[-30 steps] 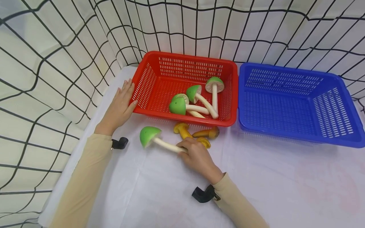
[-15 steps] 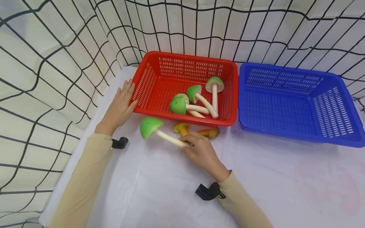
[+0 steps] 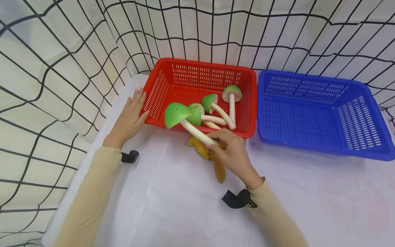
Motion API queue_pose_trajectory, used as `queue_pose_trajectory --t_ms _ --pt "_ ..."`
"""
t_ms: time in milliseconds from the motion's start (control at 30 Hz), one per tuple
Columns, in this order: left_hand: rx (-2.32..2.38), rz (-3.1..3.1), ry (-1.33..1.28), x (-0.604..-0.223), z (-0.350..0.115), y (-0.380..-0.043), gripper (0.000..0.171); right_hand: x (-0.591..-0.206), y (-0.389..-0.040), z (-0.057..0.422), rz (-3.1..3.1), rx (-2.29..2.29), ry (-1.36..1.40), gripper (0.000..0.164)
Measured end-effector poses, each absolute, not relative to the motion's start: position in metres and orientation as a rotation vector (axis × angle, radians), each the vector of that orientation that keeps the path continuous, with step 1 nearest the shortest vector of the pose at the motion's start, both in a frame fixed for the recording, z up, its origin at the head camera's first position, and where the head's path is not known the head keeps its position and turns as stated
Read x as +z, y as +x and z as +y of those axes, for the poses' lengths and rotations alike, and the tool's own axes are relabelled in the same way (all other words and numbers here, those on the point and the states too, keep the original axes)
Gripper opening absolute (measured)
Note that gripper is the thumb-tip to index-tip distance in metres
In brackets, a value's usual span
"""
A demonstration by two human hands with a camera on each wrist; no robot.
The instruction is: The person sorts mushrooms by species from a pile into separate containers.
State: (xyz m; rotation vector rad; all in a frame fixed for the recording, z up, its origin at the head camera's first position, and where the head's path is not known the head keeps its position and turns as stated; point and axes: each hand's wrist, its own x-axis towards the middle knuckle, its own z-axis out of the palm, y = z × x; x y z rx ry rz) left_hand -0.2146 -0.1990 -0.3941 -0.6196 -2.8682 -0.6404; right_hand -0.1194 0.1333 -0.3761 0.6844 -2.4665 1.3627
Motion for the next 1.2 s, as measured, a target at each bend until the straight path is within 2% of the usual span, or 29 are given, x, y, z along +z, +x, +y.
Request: queue_pose_trajectory --t_ms 467,1200 --pt "-0.633 -2.880 -0.620 -0.394 -0.200 -0.214 0.063 -0.362 -0.153 0.154 -2.543 1.361 0.404 0.024" --pt "-0.635 -2.878 -0.625 -0.394 -0.200 -0.214 0.063 -0.359 -0.177 0.154 -2.681 1.640 0.239 0.027"
